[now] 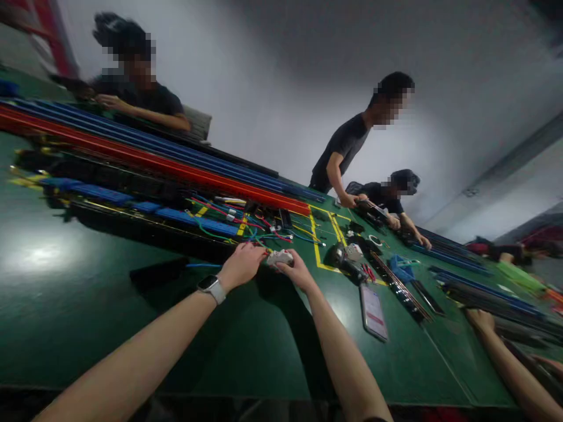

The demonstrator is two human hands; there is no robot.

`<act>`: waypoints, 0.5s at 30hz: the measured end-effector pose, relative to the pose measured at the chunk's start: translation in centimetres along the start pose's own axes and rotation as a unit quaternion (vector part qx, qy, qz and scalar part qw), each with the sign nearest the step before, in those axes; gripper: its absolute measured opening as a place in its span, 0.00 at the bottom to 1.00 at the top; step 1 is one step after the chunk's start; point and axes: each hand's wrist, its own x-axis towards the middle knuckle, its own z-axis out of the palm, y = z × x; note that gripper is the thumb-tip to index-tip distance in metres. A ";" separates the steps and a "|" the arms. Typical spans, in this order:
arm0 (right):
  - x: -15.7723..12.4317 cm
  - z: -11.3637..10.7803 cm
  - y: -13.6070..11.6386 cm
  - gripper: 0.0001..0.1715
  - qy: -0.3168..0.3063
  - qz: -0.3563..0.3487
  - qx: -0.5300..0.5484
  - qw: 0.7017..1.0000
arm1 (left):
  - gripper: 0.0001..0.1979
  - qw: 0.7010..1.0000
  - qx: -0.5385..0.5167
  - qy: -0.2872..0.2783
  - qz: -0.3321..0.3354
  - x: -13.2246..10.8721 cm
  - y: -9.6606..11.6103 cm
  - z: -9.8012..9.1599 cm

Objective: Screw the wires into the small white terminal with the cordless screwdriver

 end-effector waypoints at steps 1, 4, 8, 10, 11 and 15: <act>-0.1 -0.1 0.0 0.25 0.001 0.004 0.004 1.000 | 0.18 1.000 -0.005 0.002 -0.001 0.0 0.0 0.0; -0.1 -0.1 0.0 0.25 0.000 0.014 0.012 1.000 | 0.18 1.000 -0.015 0.006 0.001 0.0 0.1 -0.1; 0.0 0.1 -0.1 0.25 -0.008 0.019 0.016 1.000 | 0.18 1.000 -0.017 0.003 0.013 0.0 0.1 -0.3; 0.1 0.2 -0.2 0.25 -0.009 0.011 0.011 1.000 | 0.18 1.000 -0.011 -0.006 0.018 0.0 0.2 -0.4; 0.1 0.2 -0.2 0.25 -0.007 0.005 0.006 1.000 | 0.17 1.000 -0.007 -0.010 0.020 0.0 0.2 -0.5; 0.1 0.1 -0.2 0.23 0.007 -0.015 -0.019 1.000 | 0.16 1.000 0.006 -0.017 0.025 -0.1 0.3 -0.6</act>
